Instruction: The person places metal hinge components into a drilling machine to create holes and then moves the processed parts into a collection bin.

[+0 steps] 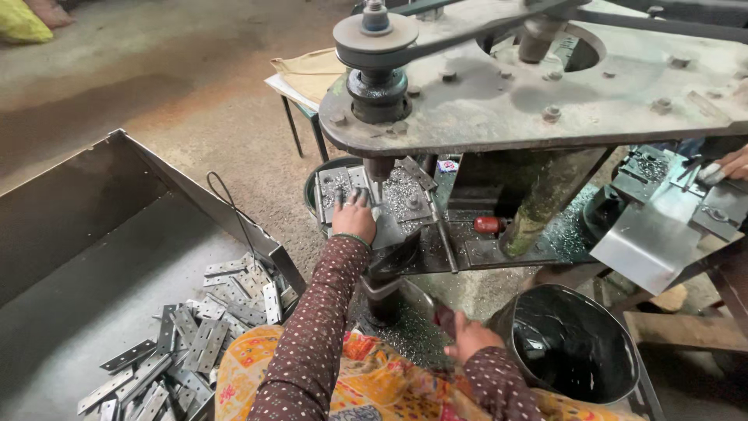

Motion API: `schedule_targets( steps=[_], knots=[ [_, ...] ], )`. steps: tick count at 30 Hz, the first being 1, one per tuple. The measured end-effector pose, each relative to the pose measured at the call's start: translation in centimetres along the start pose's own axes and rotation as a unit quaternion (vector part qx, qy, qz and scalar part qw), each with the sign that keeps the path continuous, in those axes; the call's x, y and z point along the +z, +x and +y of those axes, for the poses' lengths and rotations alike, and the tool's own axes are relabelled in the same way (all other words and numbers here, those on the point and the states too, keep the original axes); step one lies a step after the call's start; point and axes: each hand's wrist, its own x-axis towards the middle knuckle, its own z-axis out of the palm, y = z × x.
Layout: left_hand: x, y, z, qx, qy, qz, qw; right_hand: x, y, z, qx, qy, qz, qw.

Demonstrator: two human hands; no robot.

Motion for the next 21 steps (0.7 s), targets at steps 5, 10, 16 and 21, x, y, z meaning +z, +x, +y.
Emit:
schedule_targets(
  steps=[5,10,16,21],
  knots=[
    [-3.4,-7.6,4.7,0.018,0.069,-0.159,0.985,-2.3,-2.1,0.0,-0.08,-0.009,0.183,0.98],
    [-6.5,-16.6,7.3,-0.052,0.039,0.096,0.993,-2.3,-2.3,-0.2,-0.075,0.027,0.225,0.971],
    [-6.9,-14.0,6.5,0.047,0.136,-0.161,0.976,-2.2,-2.2,-0.1,-0.079,0.039,0.208,0.974],
    [-3.4,-13.9,4.9,0.16,0.169,-0.019,0.972,-1.5,-1.9,0.2,-0.082,0.026,0.232,0.969]
  ],
)
